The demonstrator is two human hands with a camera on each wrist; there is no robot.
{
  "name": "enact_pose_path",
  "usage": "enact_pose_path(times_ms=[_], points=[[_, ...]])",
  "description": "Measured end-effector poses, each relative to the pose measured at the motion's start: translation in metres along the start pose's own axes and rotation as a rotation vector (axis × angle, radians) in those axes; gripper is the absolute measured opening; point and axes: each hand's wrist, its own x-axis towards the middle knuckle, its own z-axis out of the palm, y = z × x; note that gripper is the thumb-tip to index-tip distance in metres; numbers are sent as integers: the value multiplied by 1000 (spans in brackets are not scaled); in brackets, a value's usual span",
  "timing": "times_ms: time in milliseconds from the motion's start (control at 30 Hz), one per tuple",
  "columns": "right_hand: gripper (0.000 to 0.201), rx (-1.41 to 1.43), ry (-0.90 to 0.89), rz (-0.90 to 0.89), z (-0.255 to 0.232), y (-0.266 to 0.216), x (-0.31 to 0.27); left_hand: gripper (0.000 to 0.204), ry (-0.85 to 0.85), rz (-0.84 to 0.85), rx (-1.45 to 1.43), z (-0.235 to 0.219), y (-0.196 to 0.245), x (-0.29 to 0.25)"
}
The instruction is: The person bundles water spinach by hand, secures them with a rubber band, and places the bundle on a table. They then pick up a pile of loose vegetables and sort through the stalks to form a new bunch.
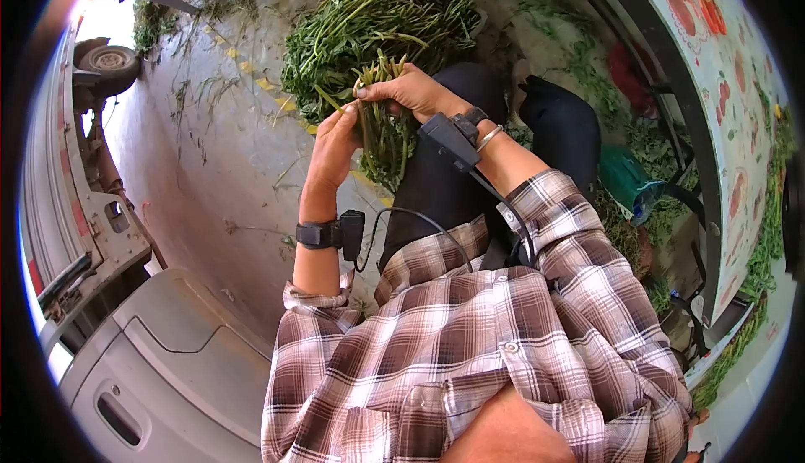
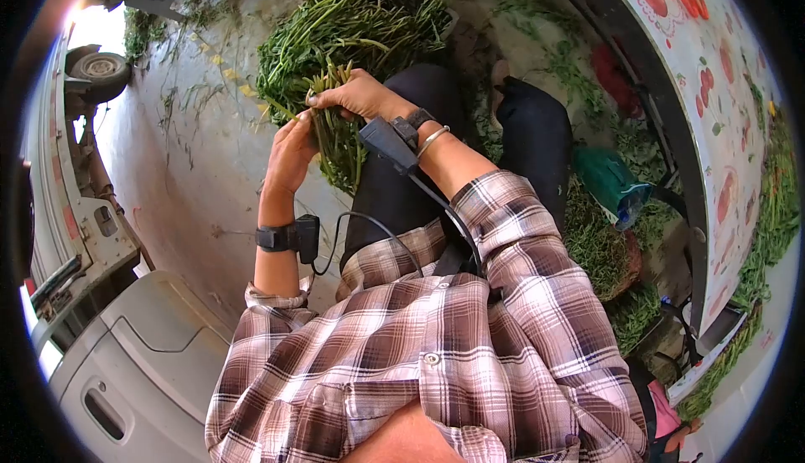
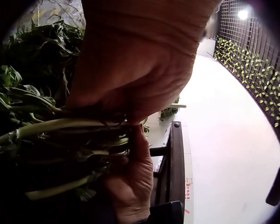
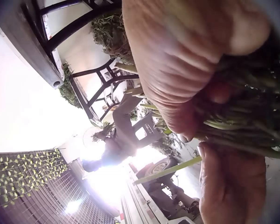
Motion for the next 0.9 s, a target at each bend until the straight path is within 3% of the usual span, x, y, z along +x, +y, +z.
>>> enact_pose_path(times_ms=[67,133,200,267,467,800,900], points=[[12,16,21,-1,-2,-2,-1,31,41,11,86,-5,2,1],[13,35,36,0,-1,-4,-3,32,127,56,438,-11,4,2],[11,45,15,20,-2,-4,-3,30,178,67,462,-15,-1,7],[10,43,17,17,-1,-3,-1,30,6,-27,550,-21,-5,15],[10,0,37,16,-3,0,1,25,-40,-165,553,-13,-5,19],[16,-78,-89,44,-5,-1,0,22,-107,-174,534,-5,-1,10],[17,-21,-46,56,-2,2,1,22,-74,-190,519,-5,-2,9]])
